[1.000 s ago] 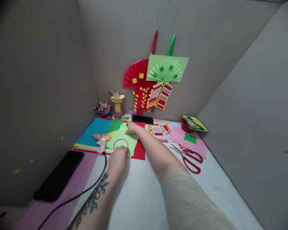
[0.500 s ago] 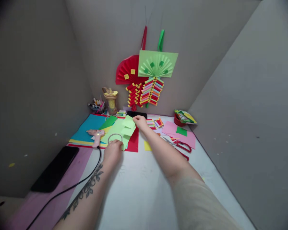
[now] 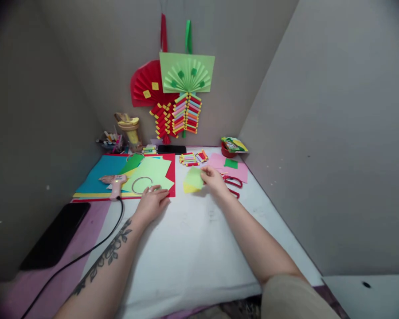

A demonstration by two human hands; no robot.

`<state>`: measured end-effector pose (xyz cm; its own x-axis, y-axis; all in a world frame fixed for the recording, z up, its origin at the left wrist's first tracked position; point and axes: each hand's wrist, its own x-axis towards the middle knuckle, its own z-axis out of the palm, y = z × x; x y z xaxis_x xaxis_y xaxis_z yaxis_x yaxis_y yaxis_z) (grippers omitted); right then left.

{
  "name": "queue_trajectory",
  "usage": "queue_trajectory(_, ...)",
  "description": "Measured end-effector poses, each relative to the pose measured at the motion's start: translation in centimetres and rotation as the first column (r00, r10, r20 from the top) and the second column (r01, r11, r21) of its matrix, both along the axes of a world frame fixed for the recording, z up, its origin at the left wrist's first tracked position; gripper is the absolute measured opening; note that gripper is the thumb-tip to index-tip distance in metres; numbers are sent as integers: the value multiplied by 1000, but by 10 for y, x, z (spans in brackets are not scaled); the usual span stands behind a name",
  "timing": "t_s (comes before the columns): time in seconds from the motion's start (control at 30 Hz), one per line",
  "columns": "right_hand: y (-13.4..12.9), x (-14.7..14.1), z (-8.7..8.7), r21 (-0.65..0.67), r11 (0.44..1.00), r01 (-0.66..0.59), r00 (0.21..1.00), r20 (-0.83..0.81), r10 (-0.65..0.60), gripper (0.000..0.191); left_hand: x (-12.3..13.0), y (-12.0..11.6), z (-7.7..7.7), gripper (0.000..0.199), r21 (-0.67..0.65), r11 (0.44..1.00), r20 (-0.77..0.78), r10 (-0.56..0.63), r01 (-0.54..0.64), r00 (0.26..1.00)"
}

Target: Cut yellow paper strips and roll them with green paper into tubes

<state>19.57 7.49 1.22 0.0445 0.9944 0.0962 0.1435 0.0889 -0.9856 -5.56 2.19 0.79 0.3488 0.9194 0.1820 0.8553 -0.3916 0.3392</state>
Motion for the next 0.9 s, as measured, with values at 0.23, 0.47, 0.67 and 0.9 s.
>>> queue_trajectory(0.23,-57,-6,-22,-68,986,-151,904,395,165,18,18,-5,-3,48,6,998,-16,64,-64,998)
queue_trajectory(0.47,-54,-11,-20,59,977,-207,688,719,102,17,29,-20,-2,24,-39,939,100,-336,341,937)
queue_trajectory(0.67,-63,-4,-12,97,939,-330,648,747,150,15,28,-17,-5,20,-39,950,121,-303,309,945)
queue_trajectory(0.9,-75,-8,-2,-3,885,-466,532,799,282,25,27,-15,-6,21,-53,948,140,-304,314,942)
